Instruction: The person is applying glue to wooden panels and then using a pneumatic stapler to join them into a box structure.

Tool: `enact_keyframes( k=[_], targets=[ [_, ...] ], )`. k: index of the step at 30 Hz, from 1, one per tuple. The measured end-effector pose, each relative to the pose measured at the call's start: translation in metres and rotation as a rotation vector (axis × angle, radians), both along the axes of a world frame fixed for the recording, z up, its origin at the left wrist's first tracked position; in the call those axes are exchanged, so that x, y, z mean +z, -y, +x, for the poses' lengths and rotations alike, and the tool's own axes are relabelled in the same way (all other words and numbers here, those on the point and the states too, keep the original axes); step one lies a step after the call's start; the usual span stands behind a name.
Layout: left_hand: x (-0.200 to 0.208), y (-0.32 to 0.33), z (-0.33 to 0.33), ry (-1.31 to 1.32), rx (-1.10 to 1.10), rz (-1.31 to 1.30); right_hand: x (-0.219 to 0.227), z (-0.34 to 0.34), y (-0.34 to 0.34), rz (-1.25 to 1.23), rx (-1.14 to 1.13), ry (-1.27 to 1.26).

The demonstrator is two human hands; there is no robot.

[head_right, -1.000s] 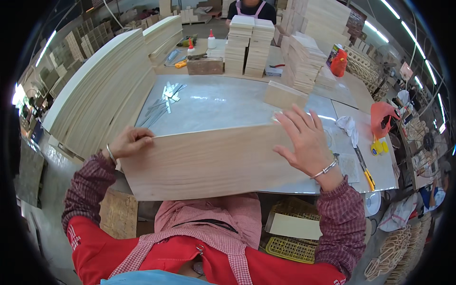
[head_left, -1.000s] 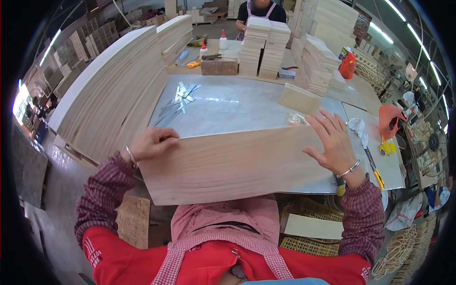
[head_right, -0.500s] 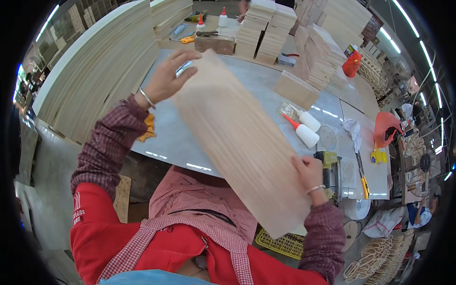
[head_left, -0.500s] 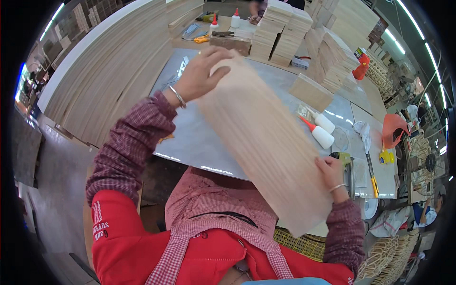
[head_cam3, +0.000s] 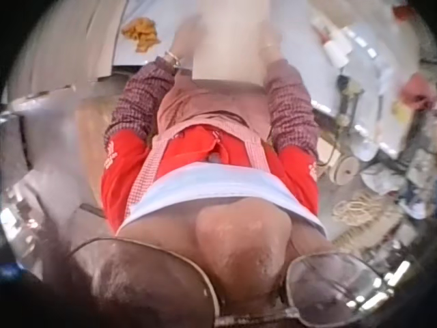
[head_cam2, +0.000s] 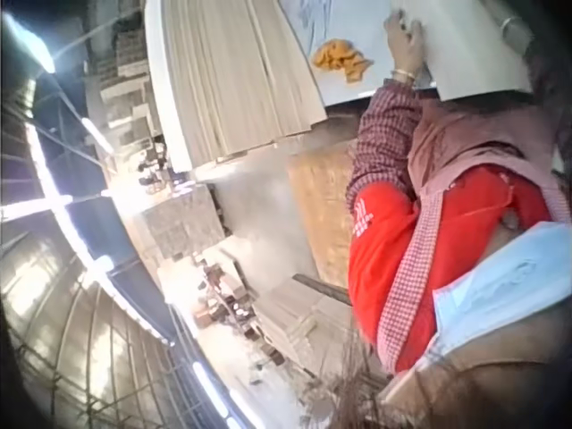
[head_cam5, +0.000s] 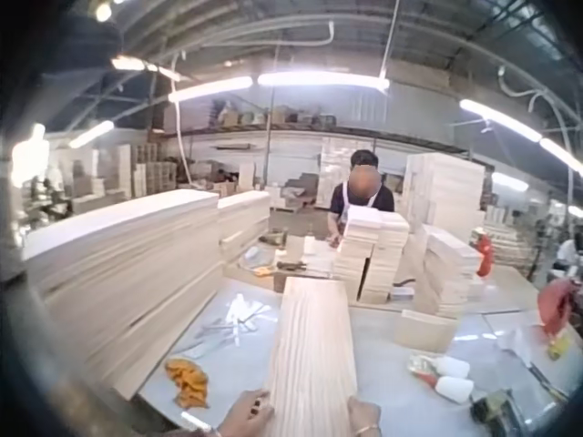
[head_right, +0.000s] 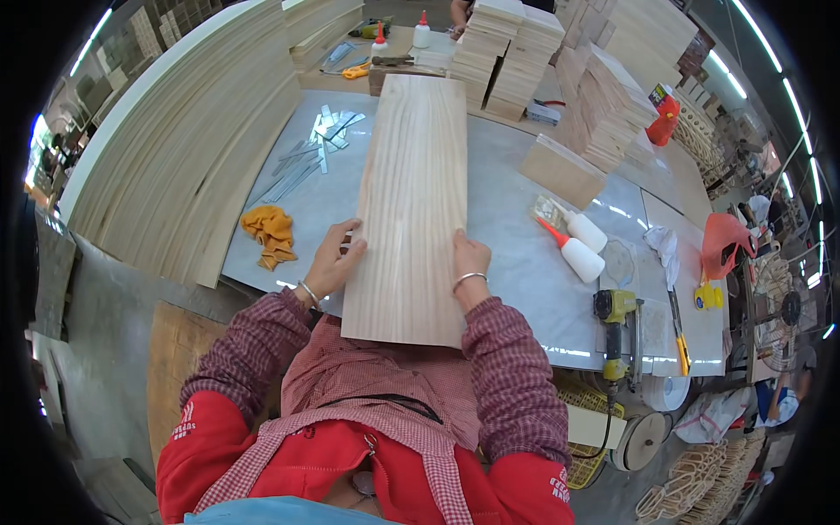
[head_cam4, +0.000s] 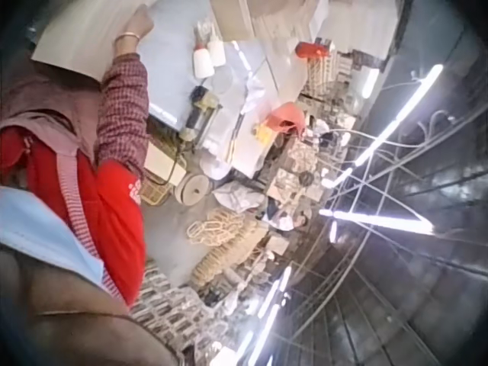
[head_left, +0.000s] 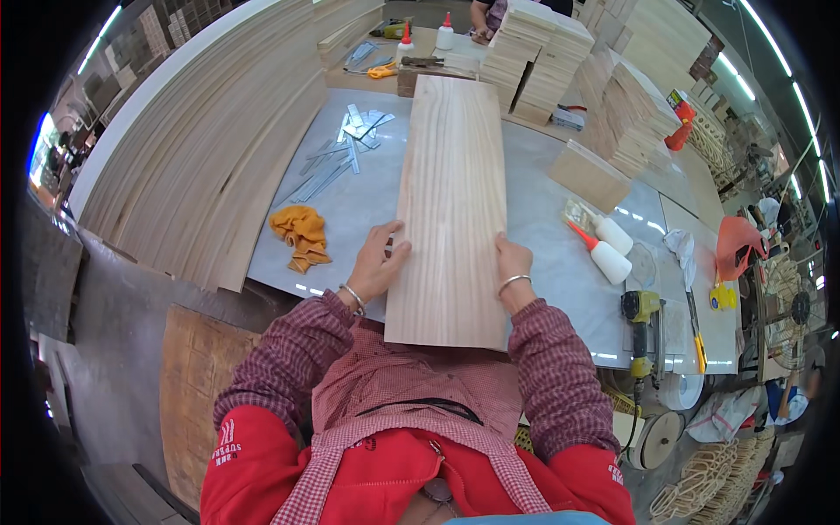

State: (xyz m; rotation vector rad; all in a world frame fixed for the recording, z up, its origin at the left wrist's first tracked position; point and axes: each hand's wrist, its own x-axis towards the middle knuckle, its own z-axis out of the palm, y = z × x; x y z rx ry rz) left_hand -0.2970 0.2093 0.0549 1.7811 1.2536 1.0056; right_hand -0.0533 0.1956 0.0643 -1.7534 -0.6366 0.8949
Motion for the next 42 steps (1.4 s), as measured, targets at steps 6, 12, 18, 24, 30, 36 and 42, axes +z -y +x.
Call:
enact_keyframes(
  k=[6,12,18,24,30,36,42],
  targets=[
    [-0.014,0.003,-0.008,0.105,0.075,-0.154,-0.026,-0.013,-0.021,0.032,0.049,-0.071],
    [-0.014,-0.003,-0.013,-0.066,0.083,-0.021,-0.015,0.027,-0.021,-0.025,0.406,0.271],
    [0.038,-0.043,0.04,-0.046,-0.049,0.218,0.015,0.199,-0.047,0.048,0.011,0.462],
    [0.051,-0.109,0.178,0.044,-0.349,0.003,0.01,0.29,-0.071,0.066,-0.224,0.501],
    [0.005,-0.158,0.296,0.059,-0.258,-0.145,-0.005,0.322,-0.099,-0.062,-0.181,0.62],
    [-0.009,-0.19,0.338,0.092,-0.237,-0.305,0.0,0.31,-0.108,-0.095,-0.146,0.651],
    [-0.009,-0.189,0.343,0.192,-0.316,-0.303,0.0,0.31,-0.106,-0.06,-0.207,0.567]
  ],
)
